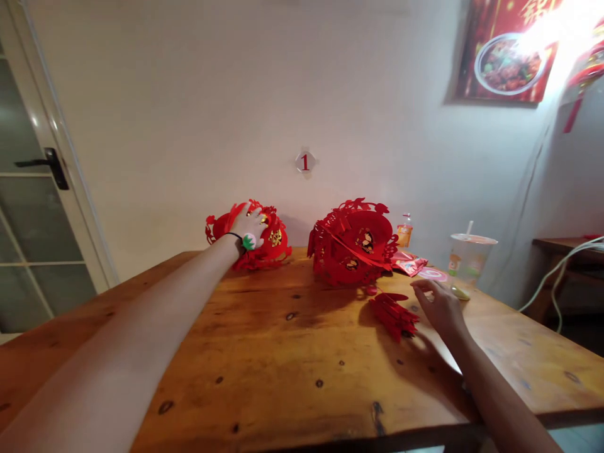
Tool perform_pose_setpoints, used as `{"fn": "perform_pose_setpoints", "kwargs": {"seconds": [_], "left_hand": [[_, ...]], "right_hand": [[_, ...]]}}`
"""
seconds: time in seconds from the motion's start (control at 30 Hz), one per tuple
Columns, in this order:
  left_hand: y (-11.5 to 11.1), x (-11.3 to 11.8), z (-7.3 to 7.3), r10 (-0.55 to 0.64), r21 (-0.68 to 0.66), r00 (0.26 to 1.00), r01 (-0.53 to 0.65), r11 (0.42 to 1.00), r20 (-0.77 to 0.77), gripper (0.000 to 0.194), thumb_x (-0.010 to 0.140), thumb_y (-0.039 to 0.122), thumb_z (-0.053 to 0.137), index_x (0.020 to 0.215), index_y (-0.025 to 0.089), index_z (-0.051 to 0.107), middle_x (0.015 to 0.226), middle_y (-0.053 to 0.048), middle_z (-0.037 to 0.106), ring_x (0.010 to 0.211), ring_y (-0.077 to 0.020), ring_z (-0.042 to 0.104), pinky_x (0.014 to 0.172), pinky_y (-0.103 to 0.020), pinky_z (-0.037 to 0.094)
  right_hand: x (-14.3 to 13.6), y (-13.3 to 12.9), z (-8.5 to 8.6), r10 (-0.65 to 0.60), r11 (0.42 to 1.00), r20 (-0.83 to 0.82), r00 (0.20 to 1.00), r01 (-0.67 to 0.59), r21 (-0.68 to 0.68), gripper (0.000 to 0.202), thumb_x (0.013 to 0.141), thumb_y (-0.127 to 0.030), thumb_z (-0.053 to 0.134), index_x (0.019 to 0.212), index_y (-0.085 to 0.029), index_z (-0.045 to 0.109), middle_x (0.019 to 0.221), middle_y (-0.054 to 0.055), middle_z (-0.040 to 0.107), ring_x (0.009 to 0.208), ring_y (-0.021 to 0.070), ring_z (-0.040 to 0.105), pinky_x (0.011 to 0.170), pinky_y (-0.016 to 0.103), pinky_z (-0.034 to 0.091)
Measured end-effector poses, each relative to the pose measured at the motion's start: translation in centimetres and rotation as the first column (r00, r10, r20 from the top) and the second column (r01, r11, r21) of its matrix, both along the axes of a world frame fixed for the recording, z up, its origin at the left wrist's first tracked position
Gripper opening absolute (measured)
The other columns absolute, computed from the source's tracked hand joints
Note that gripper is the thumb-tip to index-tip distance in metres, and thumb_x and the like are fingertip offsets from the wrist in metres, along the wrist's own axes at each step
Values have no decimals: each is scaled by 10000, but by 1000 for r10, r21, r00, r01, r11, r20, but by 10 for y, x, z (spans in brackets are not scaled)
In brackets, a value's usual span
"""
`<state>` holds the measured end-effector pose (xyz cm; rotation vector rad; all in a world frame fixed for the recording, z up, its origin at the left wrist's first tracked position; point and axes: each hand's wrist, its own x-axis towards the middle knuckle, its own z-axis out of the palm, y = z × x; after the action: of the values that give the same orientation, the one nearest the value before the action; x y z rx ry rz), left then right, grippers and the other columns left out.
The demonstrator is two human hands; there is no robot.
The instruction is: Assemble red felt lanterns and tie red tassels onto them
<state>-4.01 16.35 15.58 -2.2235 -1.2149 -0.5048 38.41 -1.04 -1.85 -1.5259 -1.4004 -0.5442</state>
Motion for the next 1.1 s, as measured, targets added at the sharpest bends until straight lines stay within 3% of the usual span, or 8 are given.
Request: {"fn": "perform_pose_setpoints", "kwargs": {"seconds": [0.1, 0.23, 0.33, 0.37, 0.43, 0.67, 0.87, 1.1], "left_hand": [[-13, -11, -28, 74, 105, 997, -71, 992, -25, 448, 697, 220, 529, 1135, 148, 581, 1403, -127, 370, 1358, -281, 135, 1075, -519, -54], [-43, -27, -95, 220, 136, 965, -240, 961, 144, 525, 745, 289, 519, 1265, 235, 474, 1479, -68, 222, 1373, -279, 60, 1076, -553, -18], [-58, -46, -146, 406, -171, 867, -371, 913, 289, 571, 778, 411, 477, 1327, 279, 385, 1487, -58, 197, 1367, -320, 74, 1035, -630, 81], [-60, -53, -160, 468, -361, 845, -366, 858, 257, 554, 789, 447, 449, 1318, 288, 397, 1474, -58, 237, 1360, -330, 112, 1021, -645, 102], [-60, -64, -178, 494, -478, 842, -348, 806, 219, 490, 811, 506, 383, 1233, 289, 504, 1385, -79, 411, 1293, -345, 301, 992, -656, 181], [-53, -72, -189, 497, -526, 836, -320, 788, 235, 469, 829, 508, 331, 1213, 311, 513, 1391, -54, 408, 1301, -315, 299, 1017, -622, 166], [-54, -74, -187, 488, -554, 838, -293, 779, 243, 472, 812, 503, 365, 1211, 303, 518, 1385, -55, 416, 1297, -314, 308, 1020, -611, 175], [-54, -72, -185, 495, -559, 823, -279, 781, 280, 439, 795, 485, 410, 1176, 312, 541, 1370, -50, 437, 1292, -313, 316, 1016, -602, 189]], "right_hand": [[-1, -1, 0, 14, 1000, 13, 1000, -14, -8, 249, 802, -359, 429, 802, -203, 623, 791, 59, 655, 661, 196, 595, 635, 316, 437], [-3, 1, -3, 31, 999, 46, 998, -29, -40, 248, 807, -358, 428, 815, -203, 621, 809, 63, 660, 670, 199, 599, 647, 322, 442], [-7, 5, -6, 69, 995, 47, 997, -66, -75, 236, 810, -349, 423, 804, -204, 609, 808, 64, 653, 736, 213, 609, 682, 333, 449], [-9, 7, -5, 80, 994, 36, 996, -77, -80, 232, 809, -347, 425, 812, -201, 605, 809, 66, 649, 739, 212, 609, 683, 334, 453], [-13, 14, -1, 84, 995, 22, 996, -82, -56, 238, 805, -353, 436, 865, -189, 598, 825, 77, 641, 749, 214, 607, 688, 340, 460], [-30, 57, 33, 62, 995, 239, 969, -40, -96, 419, 797, -381, 475, 1162, -183, 531, 1075, 129, 595, 982, 270, 555, 817, 394, 433], [-40, 81, 52, -18, 971, 245, 969, 75, -227, 317, 815, -317, 445, 1060, -259, 639, 991, 68, 670, 867, 243, 606, 664, 317, 424], [-36, 110, 69, -190, 958, 153, 970, 218, -188, 329, 807, -386, 486, 930, -181, 712, 760, 120, 704, 670, 252, 614, 594, 329, 395]]}}
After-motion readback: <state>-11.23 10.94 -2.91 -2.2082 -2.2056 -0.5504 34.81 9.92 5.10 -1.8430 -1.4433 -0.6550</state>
